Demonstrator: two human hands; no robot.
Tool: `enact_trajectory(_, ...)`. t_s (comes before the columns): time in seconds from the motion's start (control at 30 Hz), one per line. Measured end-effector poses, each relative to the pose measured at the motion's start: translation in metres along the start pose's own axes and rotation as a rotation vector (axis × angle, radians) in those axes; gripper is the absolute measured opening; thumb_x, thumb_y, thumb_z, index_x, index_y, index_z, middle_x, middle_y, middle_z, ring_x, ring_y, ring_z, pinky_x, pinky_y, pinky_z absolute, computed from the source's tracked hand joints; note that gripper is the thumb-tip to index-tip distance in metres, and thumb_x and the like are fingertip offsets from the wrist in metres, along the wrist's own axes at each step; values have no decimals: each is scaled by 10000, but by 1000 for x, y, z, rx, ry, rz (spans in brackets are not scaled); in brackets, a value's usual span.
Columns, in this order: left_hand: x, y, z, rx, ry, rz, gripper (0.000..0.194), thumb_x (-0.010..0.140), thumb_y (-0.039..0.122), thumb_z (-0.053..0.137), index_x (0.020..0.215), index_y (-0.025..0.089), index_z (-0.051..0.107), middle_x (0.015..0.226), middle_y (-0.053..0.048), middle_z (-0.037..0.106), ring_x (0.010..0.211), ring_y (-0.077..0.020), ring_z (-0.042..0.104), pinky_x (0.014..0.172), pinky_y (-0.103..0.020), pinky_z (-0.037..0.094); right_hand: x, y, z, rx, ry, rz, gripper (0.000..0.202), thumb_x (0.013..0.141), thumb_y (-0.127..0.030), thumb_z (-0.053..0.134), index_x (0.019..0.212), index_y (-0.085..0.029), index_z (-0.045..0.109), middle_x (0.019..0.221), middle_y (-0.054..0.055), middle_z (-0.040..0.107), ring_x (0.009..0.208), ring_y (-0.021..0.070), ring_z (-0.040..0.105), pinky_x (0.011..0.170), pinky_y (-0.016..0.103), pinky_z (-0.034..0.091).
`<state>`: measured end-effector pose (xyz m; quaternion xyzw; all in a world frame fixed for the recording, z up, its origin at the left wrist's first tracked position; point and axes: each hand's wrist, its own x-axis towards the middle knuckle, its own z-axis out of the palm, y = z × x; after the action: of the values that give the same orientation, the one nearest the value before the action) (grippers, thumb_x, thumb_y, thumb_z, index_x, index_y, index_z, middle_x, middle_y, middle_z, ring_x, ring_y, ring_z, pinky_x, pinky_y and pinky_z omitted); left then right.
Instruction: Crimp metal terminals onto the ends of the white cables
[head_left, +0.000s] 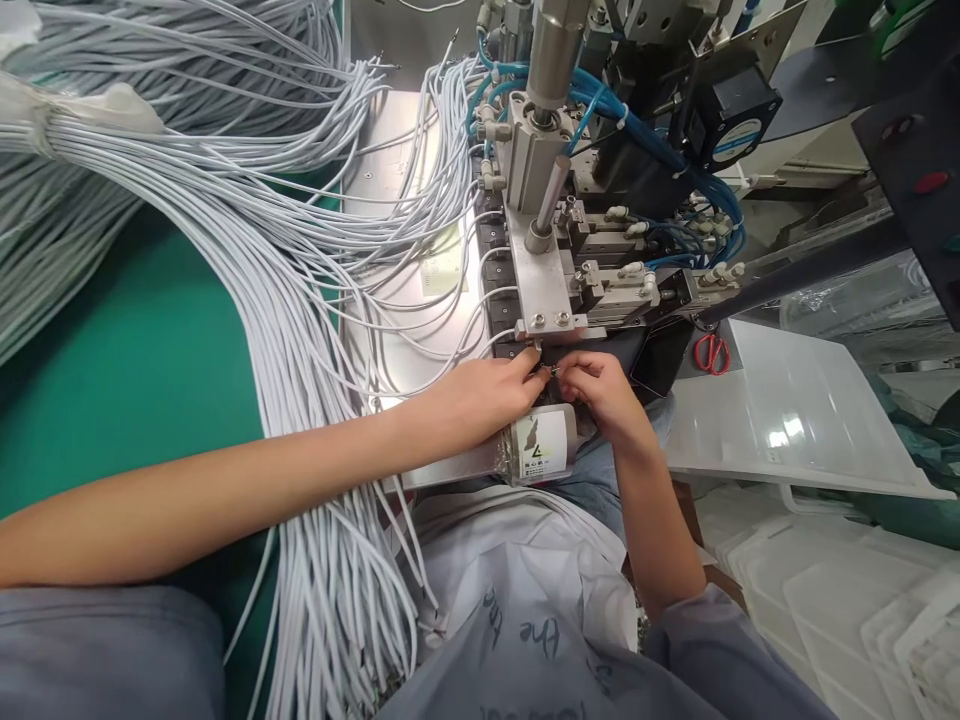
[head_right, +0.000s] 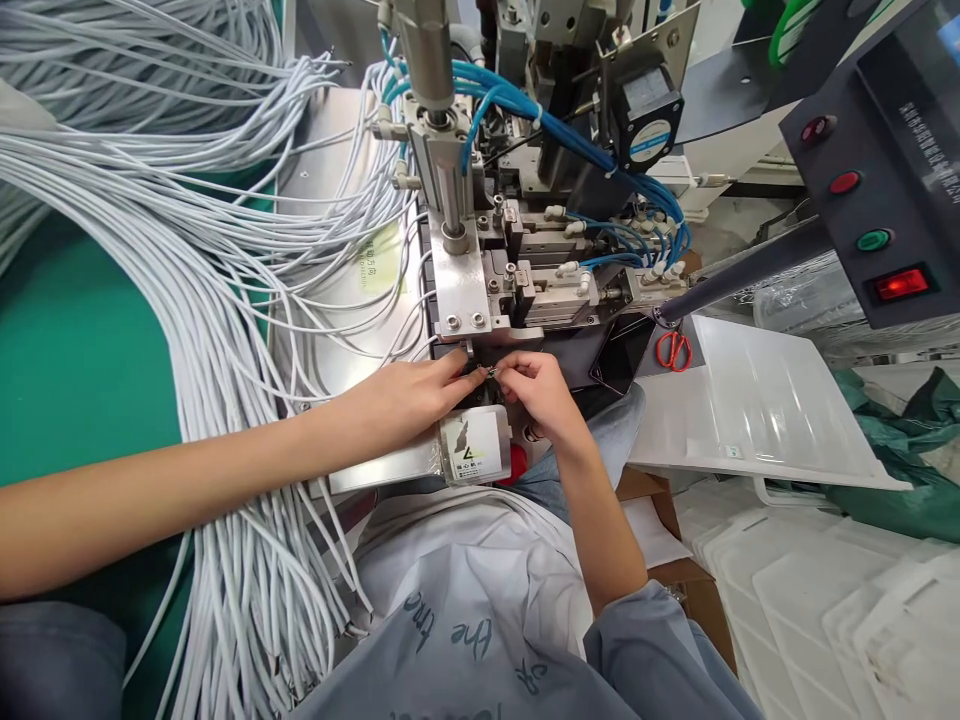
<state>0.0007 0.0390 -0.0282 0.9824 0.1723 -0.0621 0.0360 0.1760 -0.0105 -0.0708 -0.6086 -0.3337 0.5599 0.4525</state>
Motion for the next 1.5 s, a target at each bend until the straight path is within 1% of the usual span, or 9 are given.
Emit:
enact_trajectory(0.27,0,0,1,-10,22,17,346,880,84,374,1202,97,499,1072,-134,541,820,-195,643,606,-288,509,-5,6,6,-27,124,-136,148,653,-319,642,678,-174,618,616,-15,580,579,111,534,528,240,458)
enact_trajectory(0.5,0,2,-2,20,53,-10,351,877,83,377,1200,78,513,1044,-142,558,802,-204,632,536,-281,456,-1,6,5,-41,-36,-65,213,692,-363,599,630,-175,519,551,-40,482,497,80,434,455,208,341)
enact_trajectory(0.67,-8,5,-12,65,31,-77,186,816,47,460,824,105,637,791,-97,600,744,-222,619,517,-285,401,6,16,3,-124,-87,-188,285,781,-388,514,599,-203,395,516,-71,329,465,72,291,448,227,247)
enact_trajectory(0.8,-13,6,-19,95,-7,-174,162,797,37,493,756,121,626,715,-73,598,649,-210,612,454,-275,291,-10,14,1,-335,236,-368,249,820,-299,468,600,-198,412,557,-52,354,529,92,328,502,239,280)
enact_trajectory(0.93,-12,4,-18,126,7,-322,229,827,22,426,918,104,620,810,-95,618,685,-217,624,466,-278,247,-66,14,25,-359,474,-543,225,871,-262,441,656,-196,461,583,-45,410,525,95,369,504,233,310)
enact_trajectory(1.03,-9,3,-15,121,7,-378,299,849,8,364,1035,75,588,836,-118,628,720,-226,630,490,-279,246,-104,25,63,-482,127,-539,140,842,-237,505,728,-188,568,592,-28,539,528,99,467,539,230,368)
enact_trajectory(1.2,-11,9,-18,35,33,-347,288,822,-4,376,964,74,613,845,-138,635,757,-230,621,529,-285,287,-115,53,112,-510,-409,-170,95,815,-216,523,809,-183,612,666,-1,637,599,126,571,589,236,420)
enact_trajectory(1.4,-22,32,-28,-719,143,140,293,946,284,398,1000,118,633,974,-98,638,887,-160,596,747,-263,442,-115,37,75,-511,-151,-324,185,868,-231,448,856,-197,630,734,40,651,738,195,606,710,320,474)
enact_trajectory(1.5,-23,35,-24,-1003,93,164,333,917,367,474,1092,115,603,1045,-100,633,914,-150,595,784,-249,455,-117,16,42,-459,-82,-327,137,838,-259,537,849,-200,660,736,36,662,750,204,616,678,311,495)
